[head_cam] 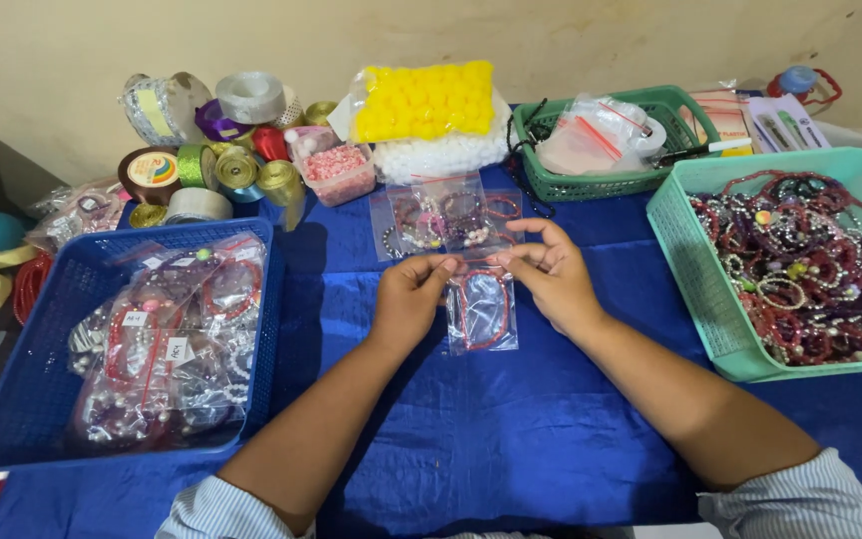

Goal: Packing handmade bracelets into small plastic zip-lock bags.

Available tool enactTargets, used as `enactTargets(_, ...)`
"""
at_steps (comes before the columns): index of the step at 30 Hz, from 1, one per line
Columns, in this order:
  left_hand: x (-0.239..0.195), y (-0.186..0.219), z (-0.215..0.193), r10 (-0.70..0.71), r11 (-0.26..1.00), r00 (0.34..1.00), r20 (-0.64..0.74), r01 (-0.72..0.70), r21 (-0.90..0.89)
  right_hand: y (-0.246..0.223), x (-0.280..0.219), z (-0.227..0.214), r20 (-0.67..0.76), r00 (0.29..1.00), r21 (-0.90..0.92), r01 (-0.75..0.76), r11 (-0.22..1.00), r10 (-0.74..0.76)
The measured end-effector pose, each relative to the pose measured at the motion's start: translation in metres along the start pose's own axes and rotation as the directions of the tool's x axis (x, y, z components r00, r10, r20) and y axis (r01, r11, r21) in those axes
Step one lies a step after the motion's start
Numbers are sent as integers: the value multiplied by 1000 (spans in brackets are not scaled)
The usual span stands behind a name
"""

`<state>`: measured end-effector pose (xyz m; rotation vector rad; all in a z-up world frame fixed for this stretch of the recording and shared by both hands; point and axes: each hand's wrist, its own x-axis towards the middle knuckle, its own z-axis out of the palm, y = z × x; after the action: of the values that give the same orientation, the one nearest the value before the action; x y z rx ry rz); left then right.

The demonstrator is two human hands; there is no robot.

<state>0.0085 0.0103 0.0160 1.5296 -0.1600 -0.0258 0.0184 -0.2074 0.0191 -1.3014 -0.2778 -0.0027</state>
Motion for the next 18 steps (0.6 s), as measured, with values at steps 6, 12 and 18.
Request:
enactTargets(6,4,-18,-1,21,996,1000,12,-20,-83,7,1,-3,8,998,-69,66,995,-65)
enactTargets(12,1,-13,2,-44,993,997,69,51,-107,11,4,-11,-54,998,-16,34,999,-35)
enactTargets(18,2,-29,1,18,998,992,121,-10,-64,-1,5,-4,-69,997,6,-27,1000,28)
